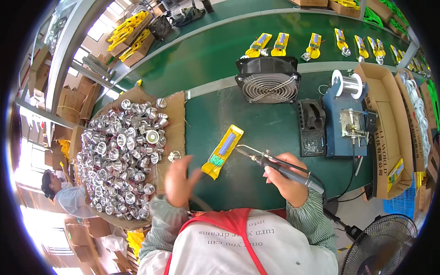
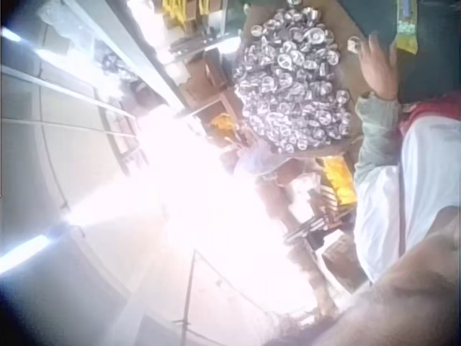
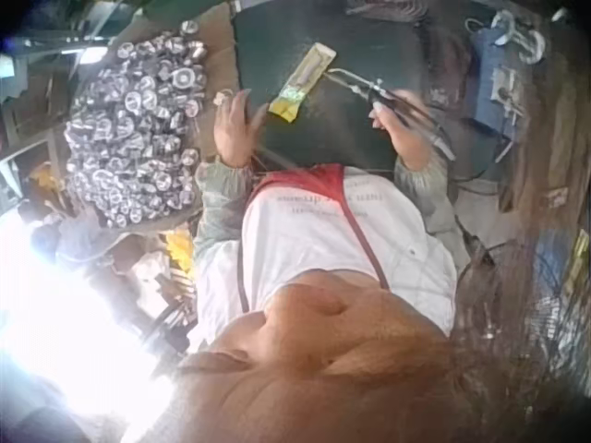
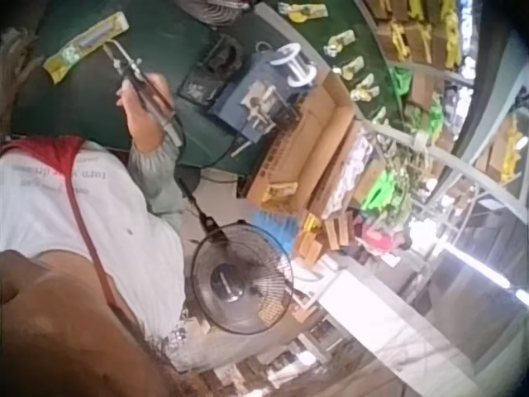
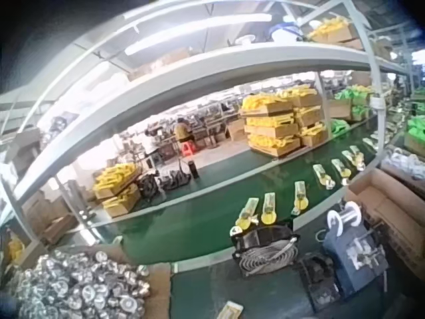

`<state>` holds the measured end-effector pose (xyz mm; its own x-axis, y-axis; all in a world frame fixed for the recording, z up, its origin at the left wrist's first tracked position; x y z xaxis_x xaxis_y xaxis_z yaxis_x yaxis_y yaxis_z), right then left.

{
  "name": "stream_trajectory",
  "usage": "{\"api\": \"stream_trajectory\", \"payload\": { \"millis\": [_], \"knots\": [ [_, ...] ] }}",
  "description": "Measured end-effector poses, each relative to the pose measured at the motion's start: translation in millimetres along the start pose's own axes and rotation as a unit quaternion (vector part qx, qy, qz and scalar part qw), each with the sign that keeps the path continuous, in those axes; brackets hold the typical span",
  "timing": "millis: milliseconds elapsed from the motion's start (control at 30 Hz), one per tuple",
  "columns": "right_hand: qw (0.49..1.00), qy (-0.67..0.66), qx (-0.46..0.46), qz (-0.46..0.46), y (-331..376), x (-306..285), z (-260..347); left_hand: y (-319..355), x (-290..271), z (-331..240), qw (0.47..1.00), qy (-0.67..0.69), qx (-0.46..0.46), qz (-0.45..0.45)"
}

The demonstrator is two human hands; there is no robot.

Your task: The person solders electronic components and wires to flashlight housings using a soldering iron and places the assembled flashlights onto a conveyor belt and into a cardboard box.

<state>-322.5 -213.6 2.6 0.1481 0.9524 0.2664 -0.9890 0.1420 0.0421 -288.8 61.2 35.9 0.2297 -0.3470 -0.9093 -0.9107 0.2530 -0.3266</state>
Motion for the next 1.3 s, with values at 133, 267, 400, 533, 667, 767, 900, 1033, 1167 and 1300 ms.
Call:
{"api": "stream_trajectory", "payload": {
  "millis": [133, 267, 400, 533, 667, 767, 900, 1033, 1167, 1300],
  "knots": [
    [1.0, 0.004, -0.01, 0.002, 3, 7, 3, -6, -20, 80, 0.982, -0.163, -0.099, -0.015],
    [1.0, 0.014, -0.004, 0.023, 0, 20, 3, -23, 15, 118, 0.962, -0.141, -0.23, 0.043],
    [0.999, 0.034, 0.014, 0.032, -3, 26, 0, -27, 23, 118, 0.979, -0.02, -0.198, 0.035],
    [0.999, 0.039, 0.012, 0.037, -5, 27, -7, -14, 25, 110, 0.971, 0.055, -0.18, 0.15],
    [0.998, 0.036, 0.025, 0.041, -9, 34, -10, -9, 21, 101, 0.967, 0.137, -0.173, 0.129],
    [0.998, 0.04, 0.033, 0.042, -11, 39, -8, -11, 23, 95, 0.957, 0.188, -0.193, 0.112],
    [0.996, 0.069, 0.012, 0.064, -11, 40, -7, -9, 32, 85, 0.92, 0.275, -0.263, 0.095],
    [0.994, 0.079, 0.02, 0.077, -6, 39, -5, -13, 29, 57, 0.899, 0.282, -0.303, 0.146],
    [0.996, 0.051, 0.043, 0.067, -3, 42, -12, -12, 33, 31, 0.938, 0.252, -0.203, 0.124],
    [0.995, 0.057, 0.056, 0.061, -7, 51, -24, -9, 44, 22, 0.961, 0.219, -0.142, 0.096]
  ]
}}
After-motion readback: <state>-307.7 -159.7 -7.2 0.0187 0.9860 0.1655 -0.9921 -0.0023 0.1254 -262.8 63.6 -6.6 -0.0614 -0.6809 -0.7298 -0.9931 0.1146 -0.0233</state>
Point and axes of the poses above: each hand's wrist, its own y-axis away from the middle knuckle, its own x-axis out of the palm, z = x × y, the point moved 6 cm from there along -y, towards the middle knuckle, and after that the axes turned 4 degrees about -z, right-handed, at the moved point
